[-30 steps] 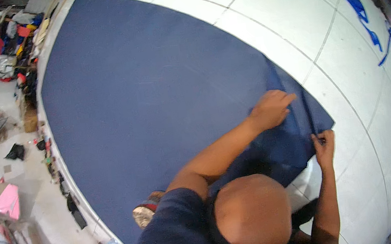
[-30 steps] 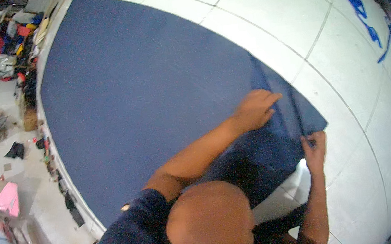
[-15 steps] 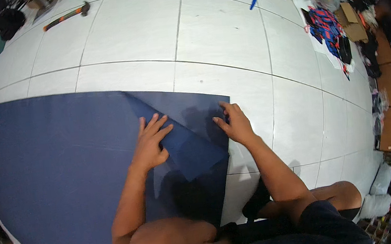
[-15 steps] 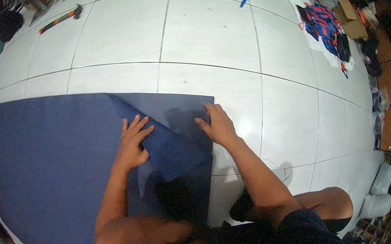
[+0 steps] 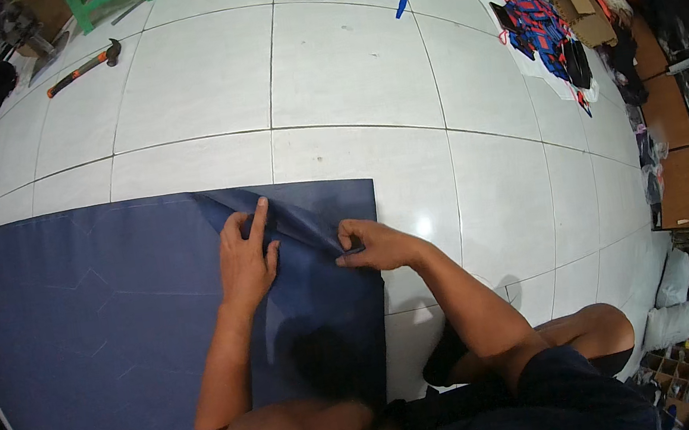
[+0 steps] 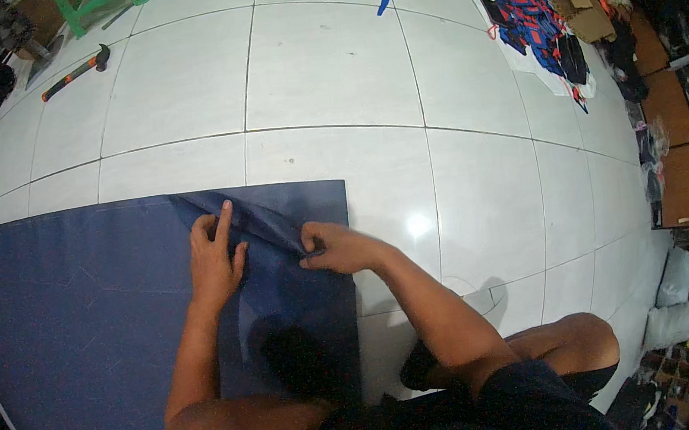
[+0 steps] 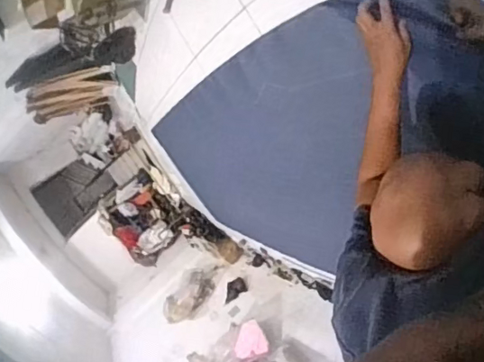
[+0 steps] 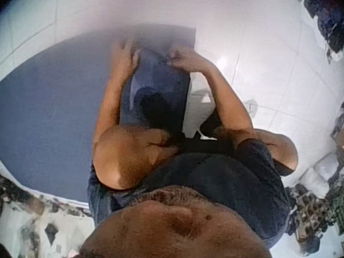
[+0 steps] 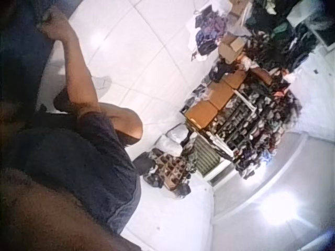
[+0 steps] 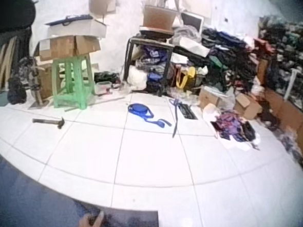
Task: The person unrolls and spreads a piece of blue fabric onto the floor, smoothing it out and aligning it with markings on the ground.
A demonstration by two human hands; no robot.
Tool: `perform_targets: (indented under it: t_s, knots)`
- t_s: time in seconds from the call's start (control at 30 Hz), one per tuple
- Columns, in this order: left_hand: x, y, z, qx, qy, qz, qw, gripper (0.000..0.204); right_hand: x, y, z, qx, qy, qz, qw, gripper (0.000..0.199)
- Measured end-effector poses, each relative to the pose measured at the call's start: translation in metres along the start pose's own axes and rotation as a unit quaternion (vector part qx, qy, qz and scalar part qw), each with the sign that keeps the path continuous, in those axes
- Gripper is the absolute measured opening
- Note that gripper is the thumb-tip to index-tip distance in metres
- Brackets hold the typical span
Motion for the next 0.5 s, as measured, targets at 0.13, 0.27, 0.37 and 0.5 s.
perform_targets:
  t_s: [0.13,0.27,0.37,0.5]
  knots:
    - [0.014,-0.006,0.010,-0.051,-0.085,0.028,0.995,0.071,-0.019,0.008,-0.033,0.169,-0.060,-0.010,0.984,0.042]
    - [-0.003,-0.006,0.007,-0.120,-0.042,0.026,0.992,0.056,-0.025,0.009,-0.035,0.096,-0.132,-0.060,0.985,0.047]
    - [-0.019,0.003,-0.010,-0.159,-0.030,-0.012,0.987,0.052,-0.029,0.008,-0.047,0.090,-0.041,-0.049,0.994,0.043]
    - [-0.014,0.017,-0.015,-0.147,0.008,0.022,0.989,0.052,-0.037,0.007,-0.048,0.066,-0.071,-0.089,0.991,0.038]
Point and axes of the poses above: each hand's wrist, its own y-axis away from the middle knuckle, its own x-axis out of the back of the hand, z = x × y, the point moved 9 cm from there along -y, towards the middle knuckle, and after that the axes turned 14 degrees about -y, right-handed, at the moved point
